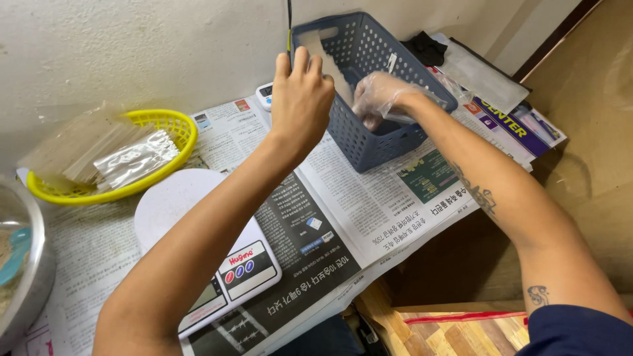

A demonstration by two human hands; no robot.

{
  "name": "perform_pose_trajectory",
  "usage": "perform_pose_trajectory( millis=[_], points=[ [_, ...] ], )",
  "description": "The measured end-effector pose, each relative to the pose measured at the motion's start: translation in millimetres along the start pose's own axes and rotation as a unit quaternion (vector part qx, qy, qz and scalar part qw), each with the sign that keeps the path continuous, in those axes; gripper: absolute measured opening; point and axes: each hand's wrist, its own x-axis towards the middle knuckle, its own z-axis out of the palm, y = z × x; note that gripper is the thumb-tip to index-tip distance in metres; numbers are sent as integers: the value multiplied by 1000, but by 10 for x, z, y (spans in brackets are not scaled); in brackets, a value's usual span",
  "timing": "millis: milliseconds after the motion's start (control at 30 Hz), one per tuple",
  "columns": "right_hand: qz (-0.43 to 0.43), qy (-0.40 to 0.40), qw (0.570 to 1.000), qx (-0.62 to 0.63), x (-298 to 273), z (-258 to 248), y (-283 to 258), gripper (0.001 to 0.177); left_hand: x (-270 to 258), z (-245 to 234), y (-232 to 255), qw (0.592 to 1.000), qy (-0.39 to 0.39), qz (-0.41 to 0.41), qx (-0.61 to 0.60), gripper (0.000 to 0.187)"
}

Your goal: Filling small plastic bags with a powdered substance using a scoop and weighing them on a digital scale.

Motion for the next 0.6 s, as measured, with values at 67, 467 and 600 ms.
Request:
perform_pose_trajectory(
  millis=[67, 467, 600],
  points=[
    [-27, 6, 999, 32, 218, -7, 178, 11, -152, -69, -21, 1000, -19, -1, -4, 5],
    [-113, 184, 954, -207, 68, -62, -364, 24, -1009, -22, -924, 997, -18, -77, -7, 22],
    [-235, 295, 886, -270, -460, 239, -900, 49, -1436, -116, -1184, 996, -26, -65, -47, 22]
  ],
)
